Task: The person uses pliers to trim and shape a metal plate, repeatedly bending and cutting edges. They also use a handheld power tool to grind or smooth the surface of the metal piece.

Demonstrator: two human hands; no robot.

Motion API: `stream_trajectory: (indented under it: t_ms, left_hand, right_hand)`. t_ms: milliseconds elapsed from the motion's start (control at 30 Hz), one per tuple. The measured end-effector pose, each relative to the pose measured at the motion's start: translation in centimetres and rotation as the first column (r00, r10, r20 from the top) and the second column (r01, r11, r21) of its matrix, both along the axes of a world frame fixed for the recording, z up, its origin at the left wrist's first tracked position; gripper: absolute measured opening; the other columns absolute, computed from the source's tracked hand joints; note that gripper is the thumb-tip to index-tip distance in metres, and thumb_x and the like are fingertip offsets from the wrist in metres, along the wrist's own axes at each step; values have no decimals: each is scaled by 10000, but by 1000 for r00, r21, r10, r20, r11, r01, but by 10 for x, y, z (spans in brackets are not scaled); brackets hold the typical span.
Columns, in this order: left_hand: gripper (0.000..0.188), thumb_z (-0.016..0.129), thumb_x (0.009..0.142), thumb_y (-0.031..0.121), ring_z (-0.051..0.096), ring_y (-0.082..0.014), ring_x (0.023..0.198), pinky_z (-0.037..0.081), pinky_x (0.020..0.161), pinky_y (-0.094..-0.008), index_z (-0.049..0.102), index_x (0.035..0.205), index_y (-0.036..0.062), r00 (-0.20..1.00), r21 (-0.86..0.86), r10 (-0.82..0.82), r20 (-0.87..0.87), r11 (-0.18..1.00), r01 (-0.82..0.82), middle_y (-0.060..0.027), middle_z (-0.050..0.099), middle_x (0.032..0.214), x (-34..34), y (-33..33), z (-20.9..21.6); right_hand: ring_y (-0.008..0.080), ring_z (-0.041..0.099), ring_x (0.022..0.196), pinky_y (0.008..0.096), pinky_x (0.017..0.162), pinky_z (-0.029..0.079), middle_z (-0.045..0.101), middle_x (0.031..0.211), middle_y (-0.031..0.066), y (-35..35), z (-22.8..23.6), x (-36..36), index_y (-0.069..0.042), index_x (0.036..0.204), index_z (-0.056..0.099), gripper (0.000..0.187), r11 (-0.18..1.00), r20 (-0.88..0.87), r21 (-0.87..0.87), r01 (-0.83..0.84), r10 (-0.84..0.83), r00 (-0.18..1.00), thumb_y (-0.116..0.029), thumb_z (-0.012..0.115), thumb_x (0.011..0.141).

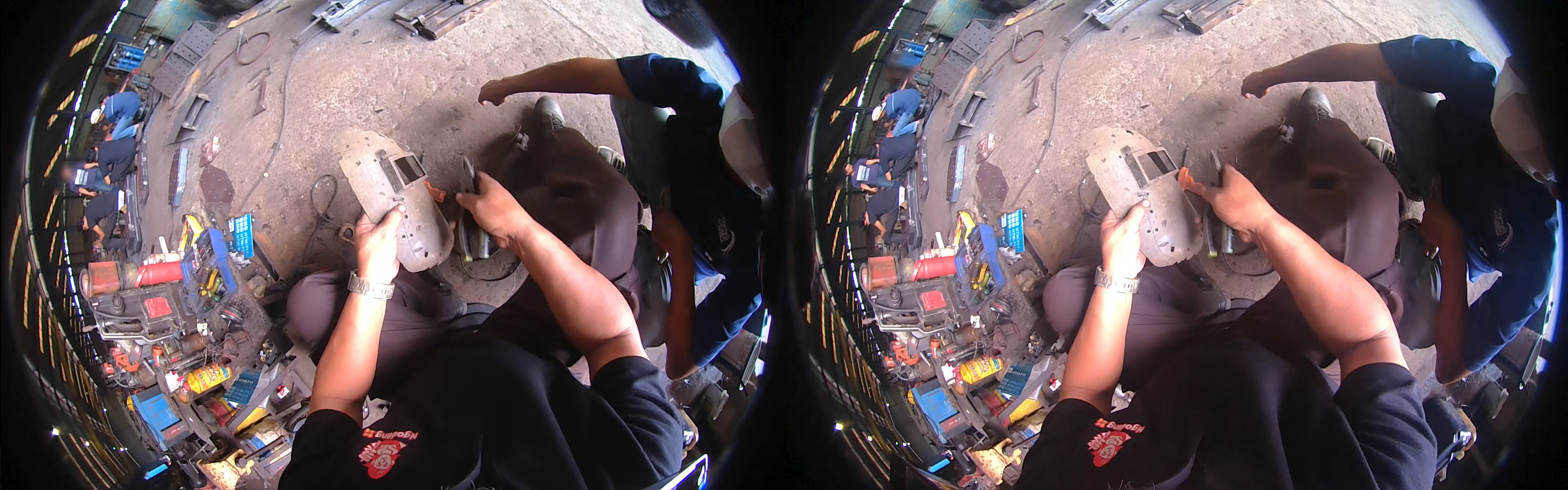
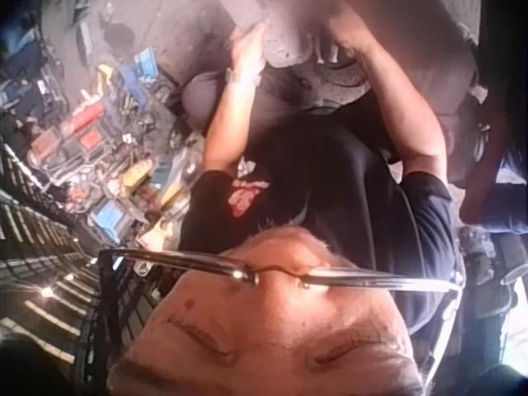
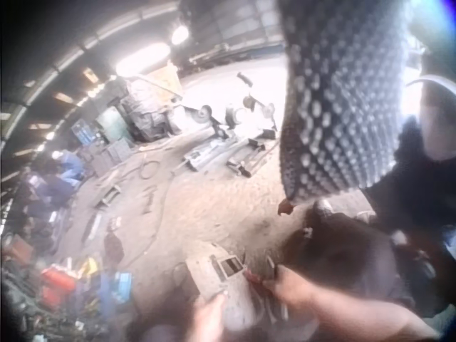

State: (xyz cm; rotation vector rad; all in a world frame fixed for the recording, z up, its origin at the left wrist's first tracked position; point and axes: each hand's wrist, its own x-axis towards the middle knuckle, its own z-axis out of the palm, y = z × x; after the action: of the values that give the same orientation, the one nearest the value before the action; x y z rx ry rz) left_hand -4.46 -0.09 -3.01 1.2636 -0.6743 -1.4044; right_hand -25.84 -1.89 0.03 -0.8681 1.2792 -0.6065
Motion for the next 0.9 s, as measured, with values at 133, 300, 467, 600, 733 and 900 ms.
stream_trajectory:
  t_ms: [133, 300, 467, 600, 733, 900]
  left_hand:
    - [186, 712, 901, 16, 641, -108, 827, 509, 760, -275, 693, 1085, -5, 991, -75, 55, 123, 996, -46, -39, 725, 991, 4, -7, -1]
    - [140, 727, 902, 47, 647, -102, 774, 519, 709, -289, 717, 1016, -34, 886, -266, 140, 443, 964, -20, -47, 742, 929, 17, -7, 1]
    - [139, 727, 893, 48, 683, -128, 765, 539, 699, -319, 724, 1002, -39, 758, -319, 152, 634, 944, 78, -90, 757, 893, 27, -3, 6]
    - [128, 717, 888, 41, 717, -170, 782, 547, 704, -334, 725, 995, -28, 699, -368, 172, 694, 919, 139, -109, 764, 893, 22, -1, 13]
    - [109, 707, 880, 34, 724, -219, 759, 545, 687, -357, 724, 971, -24, 703, -444, 201, 683, 878, 180, -120, 757, 871, 21, -2, 10]
    - [89, 711, 861, 33, 704, -287, 701, 530, 643, -396, 723, 935, -15, 624, -443, 197, 756, 856, 267, -146, 727, 813, 26, -2, 4]
  right_hand:
    - [172, 652, 728, 318, 542, 566, 676, 978, 118, 16, -20, -1, -84, 1470, 373, 543, 963, 470, 266, -49, -85, 878, -62, 594, 974]
    - [164, 649, 793, 310, 623, 587, 666, 1094, 135, 36, 7, 6, -94, 1555, 267, 712, 953, 571, 176, -244, 103, 815, 20, 609, 941]
    - [195, 662, 1059, 326, 752, 596, 661, 1197, 125, 38, 20, 5, 22, 1348, 478, 433, 929, 605, 96, -359, 231, 762, 29, 559, 922]
    - [218, 664, 1115, 313, 881, 556, 645, 1282, 162, 30, 18, 3, 35, 1376, 449, 488, 906, 568, 11, -424, 343, 748, 72, 532, 897]
    - [207, 660, 1087, 321, 867, 539, 648, 1256, 121, 29, 24, 1, 13, 1328, 500, 442, 910, 554, 19, -414, 335, 762, 17, 569, 892]
    - [172, 673, 1000, 316, 831, 553, 678, 1179, 110, 25, 26, -1, 14, 1300, 512, 404, 902, 506, -3, -431, 373, 777, 18, 563, 899]
